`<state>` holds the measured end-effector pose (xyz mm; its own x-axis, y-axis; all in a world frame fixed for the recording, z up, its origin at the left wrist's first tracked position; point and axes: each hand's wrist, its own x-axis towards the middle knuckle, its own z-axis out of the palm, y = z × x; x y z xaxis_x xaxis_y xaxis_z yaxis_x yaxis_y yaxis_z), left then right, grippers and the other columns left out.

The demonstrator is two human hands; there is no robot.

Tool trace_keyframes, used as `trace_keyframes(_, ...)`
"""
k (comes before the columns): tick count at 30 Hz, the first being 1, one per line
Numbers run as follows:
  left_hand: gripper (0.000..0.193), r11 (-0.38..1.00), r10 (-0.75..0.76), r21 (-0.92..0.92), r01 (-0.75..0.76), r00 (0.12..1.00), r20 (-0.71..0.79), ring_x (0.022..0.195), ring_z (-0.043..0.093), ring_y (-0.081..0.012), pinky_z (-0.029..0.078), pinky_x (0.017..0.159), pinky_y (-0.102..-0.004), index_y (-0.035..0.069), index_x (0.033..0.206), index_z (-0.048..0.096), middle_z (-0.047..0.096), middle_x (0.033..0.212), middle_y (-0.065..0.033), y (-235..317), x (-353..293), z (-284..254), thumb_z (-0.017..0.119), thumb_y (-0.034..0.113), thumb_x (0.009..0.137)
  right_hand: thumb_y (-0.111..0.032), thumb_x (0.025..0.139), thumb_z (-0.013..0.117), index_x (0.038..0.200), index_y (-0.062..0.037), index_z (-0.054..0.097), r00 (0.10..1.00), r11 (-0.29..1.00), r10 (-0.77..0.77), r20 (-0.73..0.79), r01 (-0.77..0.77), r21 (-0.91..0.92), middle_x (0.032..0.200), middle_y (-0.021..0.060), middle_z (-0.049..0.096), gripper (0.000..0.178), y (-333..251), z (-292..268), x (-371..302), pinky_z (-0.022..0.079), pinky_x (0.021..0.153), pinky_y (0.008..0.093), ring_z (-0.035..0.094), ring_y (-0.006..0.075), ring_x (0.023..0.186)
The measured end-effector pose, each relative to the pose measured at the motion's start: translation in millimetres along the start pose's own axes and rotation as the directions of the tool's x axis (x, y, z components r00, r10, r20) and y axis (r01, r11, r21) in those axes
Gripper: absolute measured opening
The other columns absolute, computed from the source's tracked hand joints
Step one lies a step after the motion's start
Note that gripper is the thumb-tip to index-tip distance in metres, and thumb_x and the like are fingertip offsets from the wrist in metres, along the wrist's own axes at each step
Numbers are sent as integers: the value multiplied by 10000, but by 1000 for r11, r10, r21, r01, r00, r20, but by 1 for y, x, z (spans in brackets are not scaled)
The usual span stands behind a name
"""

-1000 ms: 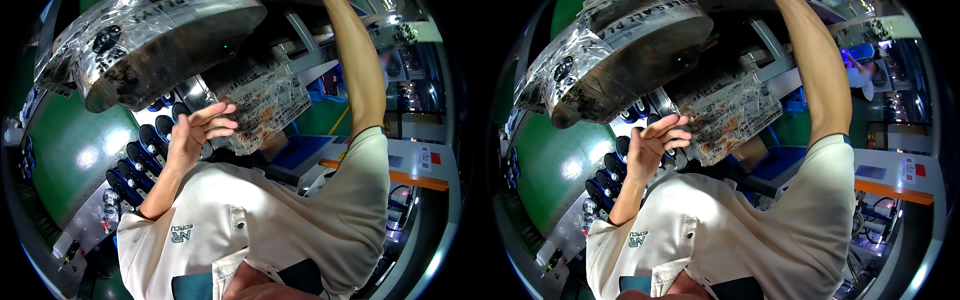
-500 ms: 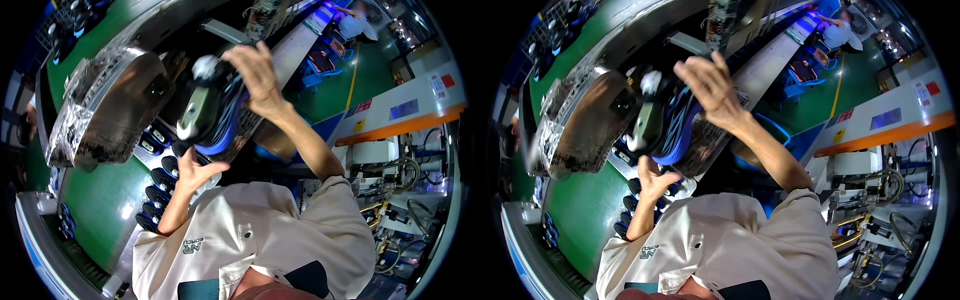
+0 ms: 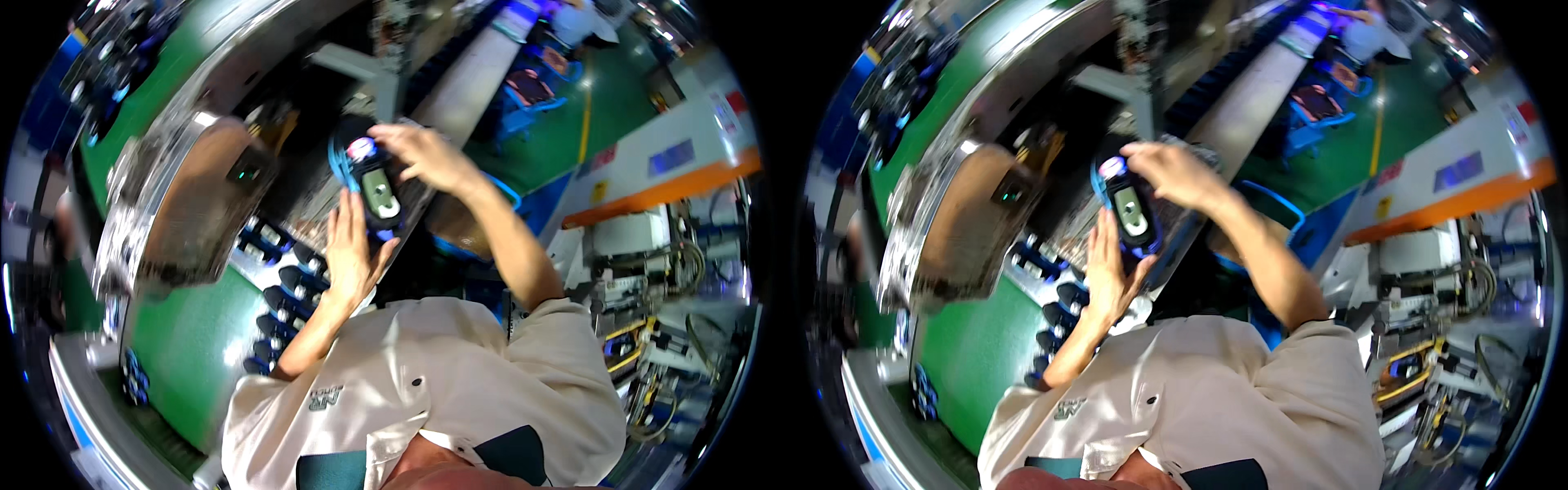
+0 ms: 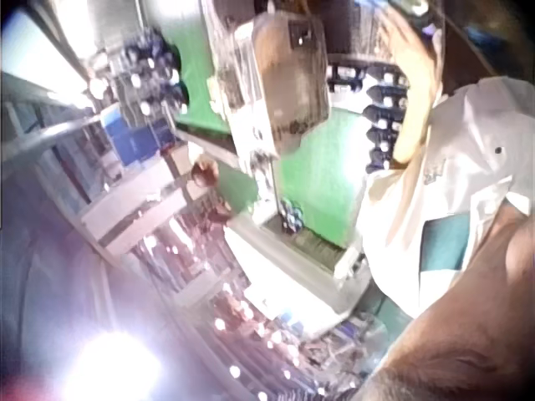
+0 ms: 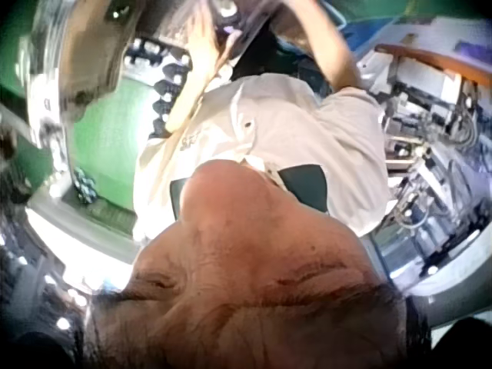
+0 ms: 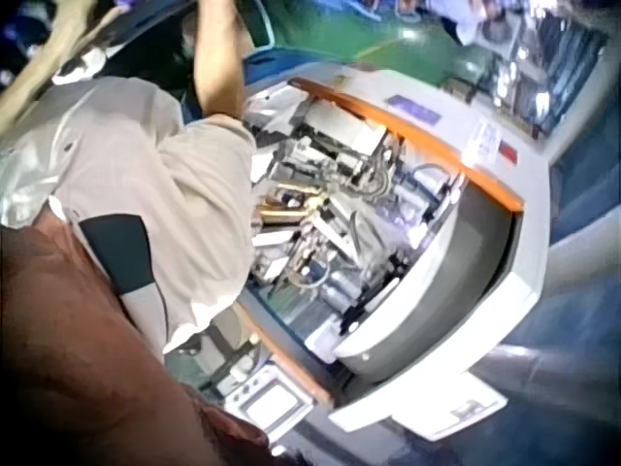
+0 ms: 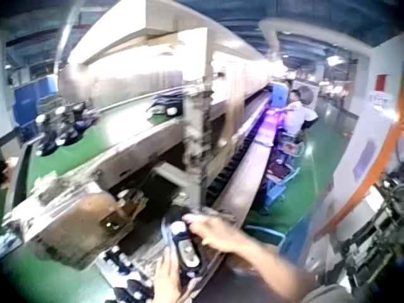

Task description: The person picks up shoes from a workstation, places them into an industrial lasting machine, and luego removes them and places them back on a workstation table or conveyor belt.

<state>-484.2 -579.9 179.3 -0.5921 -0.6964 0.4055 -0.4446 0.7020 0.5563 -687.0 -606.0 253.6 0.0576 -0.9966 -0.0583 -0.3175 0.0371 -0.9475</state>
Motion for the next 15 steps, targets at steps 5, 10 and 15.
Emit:
trace_keyframes(5, 645, 986, 46, 157, -52, 998, 41, 1266, 324, -421, 221, 1043, -538, -88, 1278, 381, 362, 1314, -320, -9, -8, 1, 644, 248, 795, -231, 616, 738, 1271, 5, 375, 976, 783, -97, -196, -47, -620, 934, 228, 603, 786, -34, 59, 11, 487, 717, 434, 603, 380, 842)
trace_keyframes(10, 647, 994, 100, 43, -104, 992, 77, 1299, 284, -402, 172, 1065, -528, -9, 1357, 326, 256, 1403, -290, -3, -2, 1, 605, 240, 828, -39, 598, 729, 1138, 19, 399, 966, 784, -154, -207, -8, -621, 878, 258, 618, 635, -16, 43, 17, 511, 667, 450, 626, 401, 794)
trace_keyframes(15, 422, 876, -14, -481, -40, 994, -109, 1251, 389, -340, 301, 1038, -421, -37, 1234, 491, 385, 1359, -219, -6, -10, -11, 580, 138, 860, -62, 634, 705, 1142, -49, 396, 938, 750, -207, -278, -31, -661, 824, 225, 601, 595, -6, 56, 9, 474, 633, 485, 601, 421, 746)
